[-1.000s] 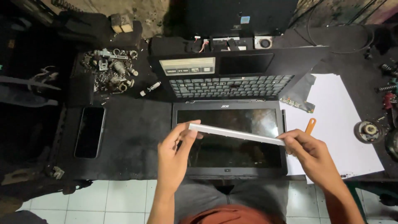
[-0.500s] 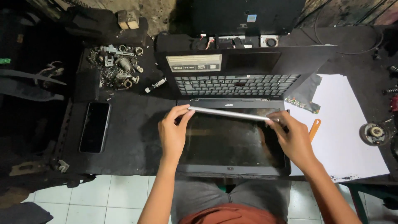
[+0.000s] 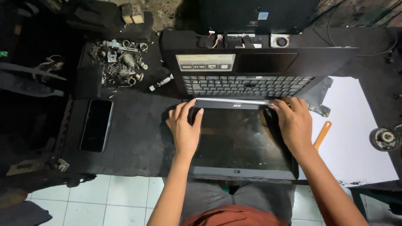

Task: Disassembling a laptop to separate the screen assembly, cleaning the display with a brush, and using a screwdriver to remove internal components.

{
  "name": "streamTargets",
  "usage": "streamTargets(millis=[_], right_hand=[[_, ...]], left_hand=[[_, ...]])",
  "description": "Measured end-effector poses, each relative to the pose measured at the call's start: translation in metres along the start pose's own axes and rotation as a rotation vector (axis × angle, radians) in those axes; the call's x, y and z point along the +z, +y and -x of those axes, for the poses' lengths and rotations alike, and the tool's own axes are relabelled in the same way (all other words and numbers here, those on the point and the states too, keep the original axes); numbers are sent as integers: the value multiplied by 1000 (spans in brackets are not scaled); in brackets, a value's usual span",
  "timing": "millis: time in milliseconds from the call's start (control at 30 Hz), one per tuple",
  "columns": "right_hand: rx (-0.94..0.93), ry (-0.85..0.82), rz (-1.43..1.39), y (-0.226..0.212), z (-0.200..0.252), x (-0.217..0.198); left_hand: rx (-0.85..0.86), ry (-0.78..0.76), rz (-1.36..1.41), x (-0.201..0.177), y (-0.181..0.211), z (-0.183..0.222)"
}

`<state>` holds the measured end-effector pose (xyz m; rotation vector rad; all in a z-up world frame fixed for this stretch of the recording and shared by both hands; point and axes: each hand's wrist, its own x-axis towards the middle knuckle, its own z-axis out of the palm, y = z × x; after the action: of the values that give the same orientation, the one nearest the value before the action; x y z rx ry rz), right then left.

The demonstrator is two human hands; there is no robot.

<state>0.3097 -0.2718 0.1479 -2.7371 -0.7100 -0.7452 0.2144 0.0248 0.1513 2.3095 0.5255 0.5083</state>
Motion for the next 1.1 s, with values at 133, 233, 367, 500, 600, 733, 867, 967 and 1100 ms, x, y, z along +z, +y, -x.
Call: streamTargets(millis=[133, 233, 367, 500, 600, 733, 867, 967, 1100], right_hand=[[-17, 37, -16, -5, -2, 0], [1, 70, -57, -12, -9, -3], [4, 81, -58, -5, -3, 9], [162, 120, -216, -17, -5, 2], [250, 150, -315, -19, -5, -1], [178, 144, -303, -21, -10, -12], [209, 129, -242, -14, -4, -4], [261, 161, -194, -15, -1, 0], [248, 150, -195, -15, -1, -1]], left_hand=[[-25, 4, -8, 8, -10, 0], [-14, -10, -3, 3, -6, 0], [34, 0, -30, 11, -13, 1], [36, 18, -28, 12, -14, 1], [40, 33, -13, 12, -13, 0], [37, 37, 1, 12, -12, 1], [31, 40, -8, 13, -8, 0], [35, 41, 20, 12, -7, 2], [54, 44, 22, 11, -4, 2]])
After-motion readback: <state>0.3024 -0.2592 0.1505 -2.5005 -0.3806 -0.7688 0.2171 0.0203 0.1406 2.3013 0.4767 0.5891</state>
